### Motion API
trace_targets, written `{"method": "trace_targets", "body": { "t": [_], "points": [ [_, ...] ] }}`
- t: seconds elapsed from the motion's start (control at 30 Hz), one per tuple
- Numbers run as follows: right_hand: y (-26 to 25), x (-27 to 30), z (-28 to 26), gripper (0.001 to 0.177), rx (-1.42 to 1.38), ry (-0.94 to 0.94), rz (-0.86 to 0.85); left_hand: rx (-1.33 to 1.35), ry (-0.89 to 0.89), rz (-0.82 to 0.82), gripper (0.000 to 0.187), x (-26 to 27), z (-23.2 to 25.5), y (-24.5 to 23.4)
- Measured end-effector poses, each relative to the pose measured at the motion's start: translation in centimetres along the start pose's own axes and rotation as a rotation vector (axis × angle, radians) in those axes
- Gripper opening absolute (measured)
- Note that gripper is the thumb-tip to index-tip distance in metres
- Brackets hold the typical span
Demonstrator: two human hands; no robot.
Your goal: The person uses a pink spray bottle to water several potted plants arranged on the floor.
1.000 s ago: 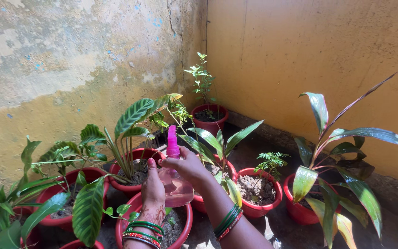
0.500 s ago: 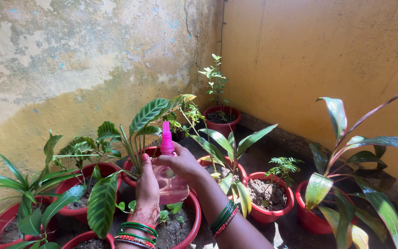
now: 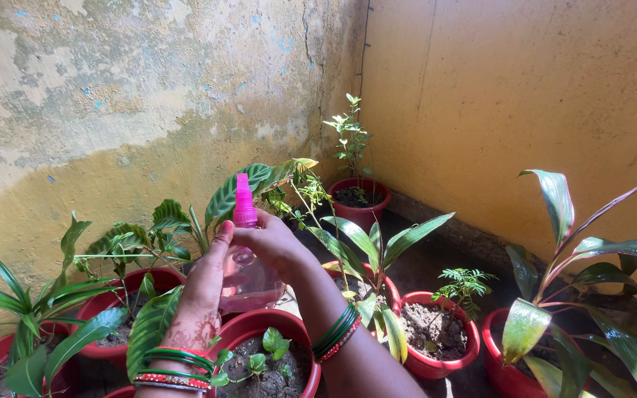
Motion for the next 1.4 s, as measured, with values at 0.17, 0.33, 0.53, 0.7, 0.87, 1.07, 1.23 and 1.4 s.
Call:
{"method": "trace_targets", "body": {
  "t": [0.17,0.33,0.53,0.7,0.87,1.07,1.23,1.4],
  "points": [
    [1.2,-0.5,2.1,0.047,-0.155,0.052,-0.043,0.012,0.040,-0.217,0.083,-0.3,0.6,-0.1],
    [1.4,-0.5,4.0,0.046,-0.133,0.054,-0.013,0.117,-0.089,-0.244,0.072,1.7,-0.9,0.1],
    [0.8,-0.4,3.8,0.043,-0.127,0.051,0.029,0.135,-0.062,-0.241,0.069,1.0,-1.3,0.2],
    [0.4,-0.3,3.7,0.041,-0.156,0.019,0.091,0.001,-0.081,-0.155,0.077,-0.2,-2.3,-1.1],
    [1.2,0.3,3.8,0.045,-0.169,0.077,0.041,0.014,-0.025,-0.223,0.088,0.0,-1.4,-0.6],
    [1.0,0.5,3.5,0.050,-0.197,0.059,0.064,0.003,-0.075,-0.141,0.086,0.1,-1.8,-1.2],
    [0.6,0.5,3.0,0.051,-0.126,0.025,0.112,-0.002,-0.009,-0.129,0.084,-0.8,-1.5,-1.0],
    [-0.1,-0.1,3.4,0.049,-0.180,0.013,0.067,0.018,0.036,-0.150,0.082,-1.5,-1.6,-0.7]
  ]
}}
Point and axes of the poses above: each hand's wrist, its own x-axis away from the middle knuckle, its own y-axis out of the palm, z = x × y, the point moved 10 cm from there along -x, towards the middle knuckle, and after that the axes turned 2 degrees about x, right-handed, at the moved point
